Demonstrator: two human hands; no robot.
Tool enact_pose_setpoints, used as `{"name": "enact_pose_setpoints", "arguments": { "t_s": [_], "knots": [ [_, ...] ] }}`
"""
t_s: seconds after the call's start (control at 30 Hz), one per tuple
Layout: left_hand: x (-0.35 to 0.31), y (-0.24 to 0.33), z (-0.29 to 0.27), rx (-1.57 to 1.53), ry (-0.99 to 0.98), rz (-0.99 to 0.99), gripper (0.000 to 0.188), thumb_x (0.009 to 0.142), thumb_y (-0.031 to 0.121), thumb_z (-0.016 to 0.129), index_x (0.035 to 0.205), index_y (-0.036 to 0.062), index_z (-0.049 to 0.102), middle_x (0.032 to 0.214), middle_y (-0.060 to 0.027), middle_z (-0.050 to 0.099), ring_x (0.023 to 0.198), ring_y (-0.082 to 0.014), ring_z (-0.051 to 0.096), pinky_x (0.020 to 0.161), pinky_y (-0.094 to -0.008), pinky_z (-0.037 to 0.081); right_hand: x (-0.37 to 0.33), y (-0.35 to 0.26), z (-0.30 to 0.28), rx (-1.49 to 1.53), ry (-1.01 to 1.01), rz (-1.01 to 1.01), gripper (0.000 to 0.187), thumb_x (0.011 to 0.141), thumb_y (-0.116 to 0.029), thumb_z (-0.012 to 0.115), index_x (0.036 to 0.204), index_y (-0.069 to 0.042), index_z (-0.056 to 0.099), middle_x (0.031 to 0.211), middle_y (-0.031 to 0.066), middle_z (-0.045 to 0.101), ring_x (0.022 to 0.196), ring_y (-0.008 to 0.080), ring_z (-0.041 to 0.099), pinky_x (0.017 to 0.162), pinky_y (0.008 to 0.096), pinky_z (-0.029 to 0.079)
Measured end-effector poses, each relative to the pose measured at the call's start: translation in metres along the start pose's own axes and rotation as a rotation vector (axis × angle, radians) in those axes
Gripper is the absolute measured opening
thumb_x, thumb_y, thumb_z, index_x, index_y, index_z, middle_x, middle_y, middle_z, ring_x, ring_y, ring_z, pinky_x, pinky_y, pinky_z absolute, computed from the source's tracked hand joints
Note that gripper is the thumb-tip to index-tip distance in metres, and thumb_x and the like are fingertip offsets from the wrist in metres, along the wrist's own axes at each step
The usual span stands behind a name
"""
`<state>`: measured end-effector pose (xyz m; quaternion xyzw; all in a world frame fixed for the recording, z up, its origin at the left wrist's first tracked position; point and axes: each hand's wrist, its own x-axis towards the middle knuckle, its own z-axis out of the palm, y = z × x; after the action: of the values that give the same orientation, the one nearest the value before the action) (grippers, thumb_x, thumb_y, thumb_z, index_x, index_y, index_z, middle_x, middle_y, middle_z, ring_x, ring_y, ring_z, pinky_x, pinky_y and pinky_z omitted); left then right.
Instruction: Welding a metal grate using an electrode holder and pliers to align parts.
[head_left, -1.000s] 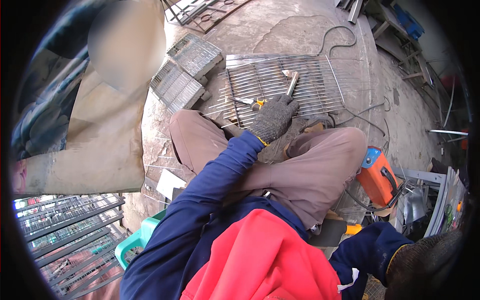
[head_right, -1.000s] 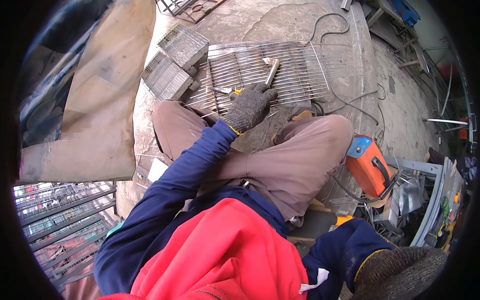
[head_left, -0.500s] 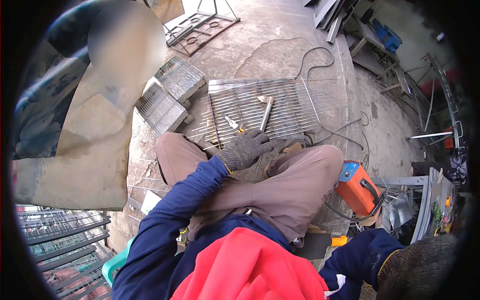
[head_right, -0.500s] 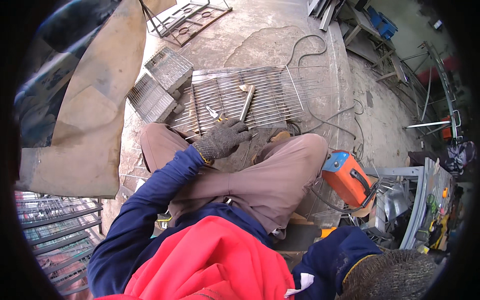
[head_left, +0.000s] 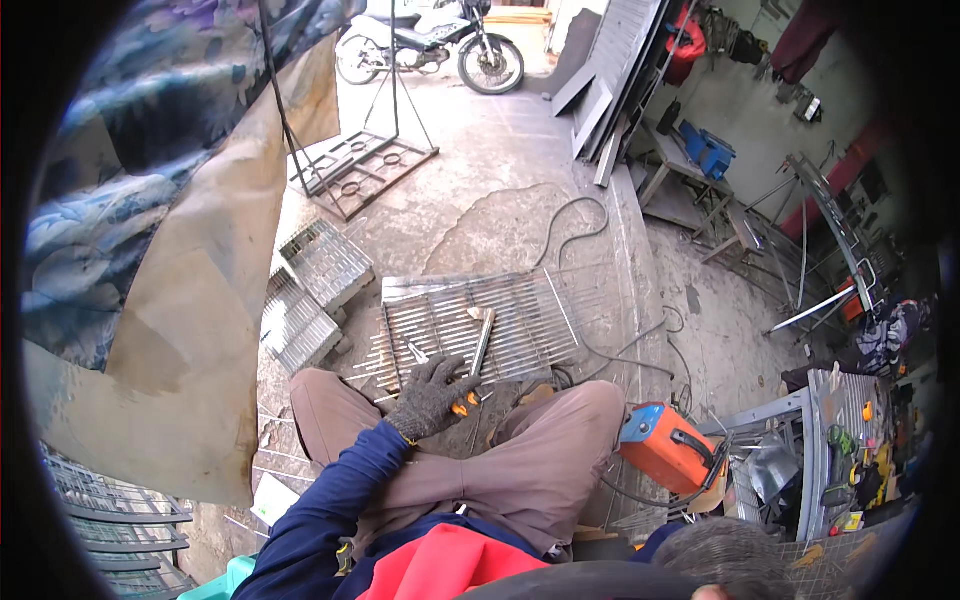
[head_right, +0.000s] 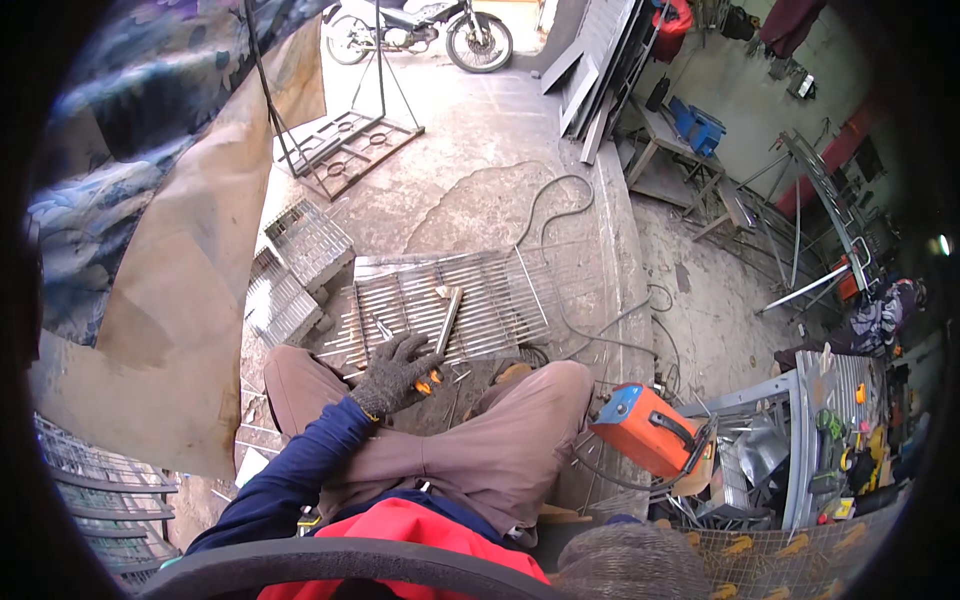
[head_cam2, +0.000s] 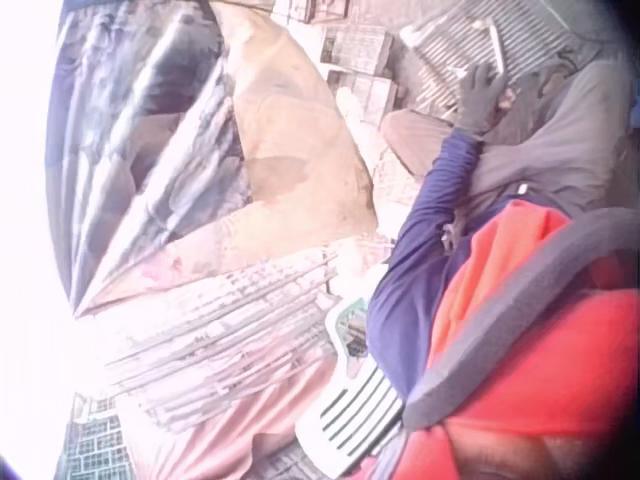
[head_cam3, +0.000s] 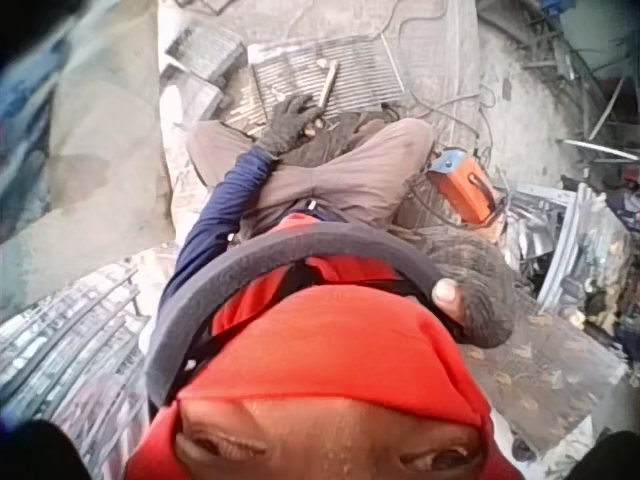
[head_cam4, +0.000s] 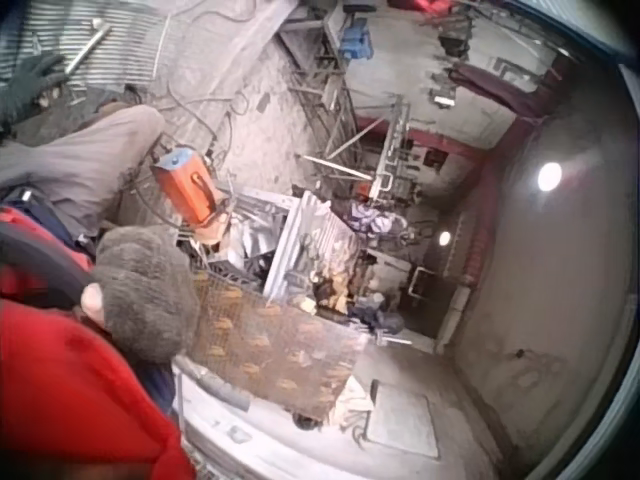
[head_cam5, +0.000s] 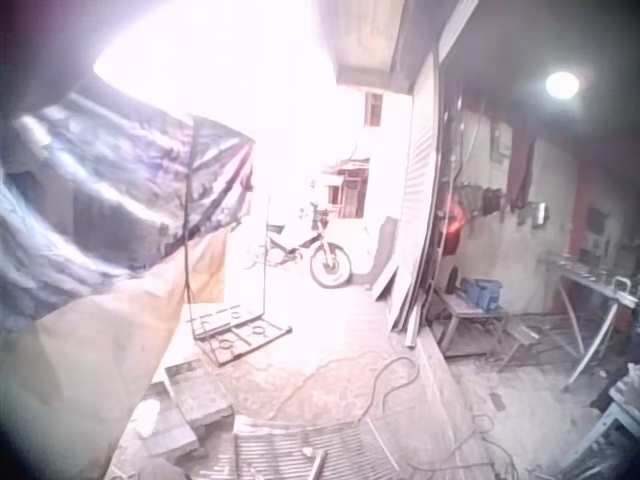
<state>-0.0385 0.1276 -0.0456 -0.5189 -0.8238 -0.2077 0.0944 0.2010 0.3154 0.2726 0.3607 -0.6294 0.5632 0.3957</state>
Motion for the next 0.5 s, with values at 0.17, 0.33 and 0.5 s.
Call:
{"name": "enact_pose_setpoints", "arguments": {
  "t_s": [0.17,0.33,0.5],
  "knots": [
    [-0.007,0.003,-0.005,-0.018,-0.004,-0.064,0.08,0.062,0.042,0.084,0.136,0.0278,0.057,0.144,-0.0107,0.044,0.135,-0.0353,0.038,0.108,-0.0536,0.032,0.001,0.01,0.014,0.12,-0.035,0.001,0.033,0.096,-0.029,0.065,0.118,-0.004,0.06,0.107,0.0065,0.063,0.1,0.0201,0.06,0.089,0.0363,0.048],
    [-0.023,0.001,-0.012,0.012,-0.012,-0.133,0.086,0.061,0.05,0.085,0.139,0.0278,0.054,0.148,-0.0126,0.039,0.139,-0.0378,0.032,0.112,-0.0578,0.026,0.003,0.027,0.023,0.268,-0.06,0.041,0.033,0.096,-0.029,0.065,0.118,-0.004,0.06,0.107,0.0061,0.063,0.099,0.02,0.06,0.089,0.0359,0.048],
    [-0.009,0.002,-0.01,-0.04,-0.033,-0.162,0.089,0.059,0.059,0.084,0.136,0.0246,0.057,0.148,-0.0177,0.039,0.14,-0.0412,0.03,0.116,-0.0573,0.02,-0.001,0.03,0.022,0.31,-0.096,0.096,0.033,0.095,-0.028,0.066,0.118,-0.004,0.06,0.107,0.0058,0.063,0.099,0.0198,0.06,0.088,0.0356,0.048]
  ]
}}
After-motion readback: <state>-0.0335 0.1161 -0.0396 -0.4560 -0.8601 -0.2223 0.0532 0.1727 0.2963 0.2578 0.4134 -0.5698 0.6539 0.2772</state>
